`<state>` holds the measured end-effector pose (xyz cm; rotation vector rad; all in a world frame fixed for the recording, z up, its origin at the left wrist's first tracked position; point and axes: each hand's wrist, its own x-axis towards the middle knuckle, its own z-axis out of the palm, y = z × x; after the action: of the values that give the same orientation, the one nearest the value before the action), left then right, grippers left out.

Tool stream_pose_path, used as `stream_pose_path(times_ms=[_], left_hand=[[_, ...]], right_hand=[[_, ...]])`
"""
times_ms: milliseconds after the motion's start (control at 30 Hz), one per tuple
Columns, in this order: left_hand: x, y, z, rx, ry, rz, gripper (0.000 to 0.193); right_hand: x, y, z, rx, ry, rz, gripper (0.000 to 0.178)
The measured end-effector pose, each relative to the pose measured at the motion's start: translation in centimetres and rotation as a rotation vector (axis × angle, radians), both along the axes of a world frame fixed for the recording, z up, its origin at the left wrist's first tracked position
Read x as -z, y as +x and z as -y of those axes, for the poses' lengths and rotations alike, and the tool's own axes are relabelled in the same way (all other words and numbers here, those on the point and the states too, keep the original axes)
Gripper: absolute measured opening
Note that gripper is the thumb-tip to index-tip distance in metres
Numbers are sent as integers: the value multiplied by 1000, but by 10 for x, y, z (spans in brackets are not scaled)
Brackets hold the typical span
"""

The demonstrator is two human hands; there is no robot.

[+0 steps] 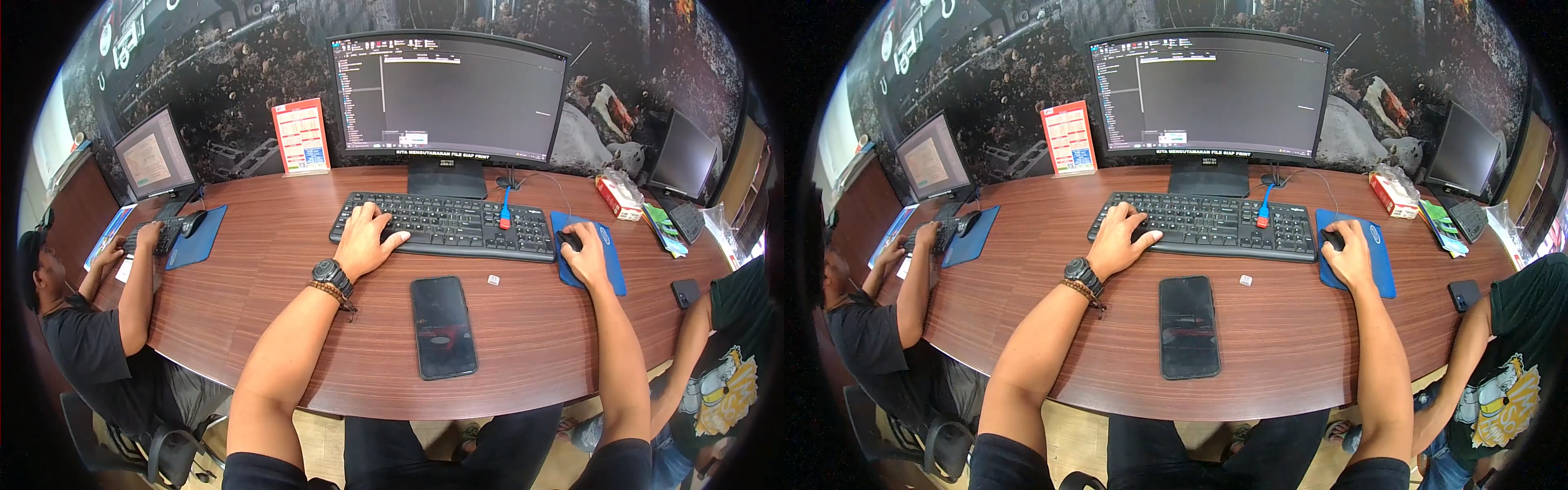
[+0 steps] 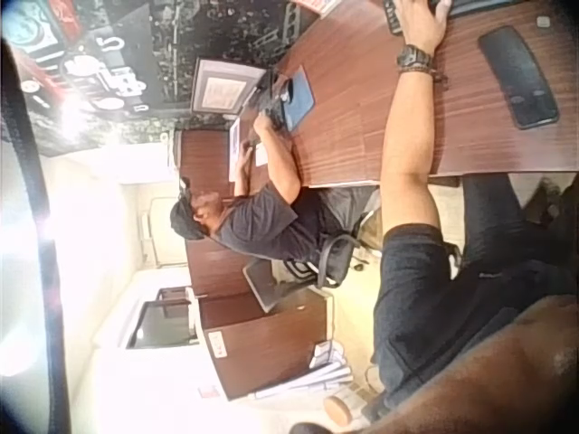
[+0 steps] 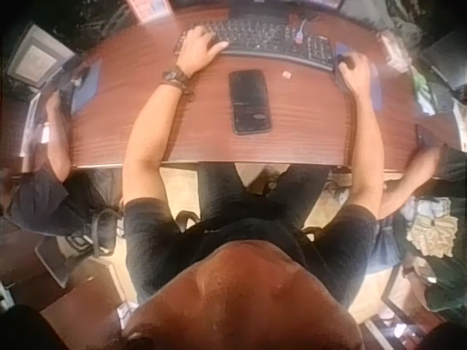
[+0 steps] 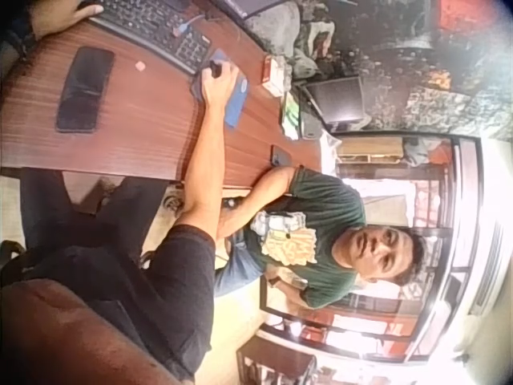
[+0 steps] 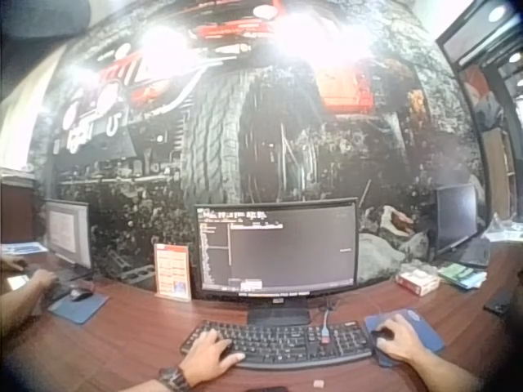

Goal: The recorder is designing a poster on a computer using graphic design software.

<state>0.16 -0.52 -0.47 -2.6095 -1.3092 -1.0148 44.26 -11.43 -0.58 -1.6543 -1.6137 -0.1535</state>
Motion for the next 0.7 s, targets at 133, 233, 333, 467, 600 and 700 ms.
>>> stream_pose_path(times_ms=[133,233,333,467,600,700], left_hand=[[-1,0,1,-5,2,-4,56],[-1,0,1,0,7,-6,56],[-1,-1,1,2,2,-1,56],[0,0,1,-1,-2,0,56],[0,-1,1,-4,-11,-3,57],[-1,0,1,-3,-11,-3,57]], right_hand=[[0,-1,0,4,-2,-3,28],[0,0,0,7,-7,-7,28],[1,1,-1,0,-2,-7,28],[4,3,-2,-20,15,-8,29],[3,1,-2,-8,9,-5,30],[3,2,-2,-4,8,1,30]])
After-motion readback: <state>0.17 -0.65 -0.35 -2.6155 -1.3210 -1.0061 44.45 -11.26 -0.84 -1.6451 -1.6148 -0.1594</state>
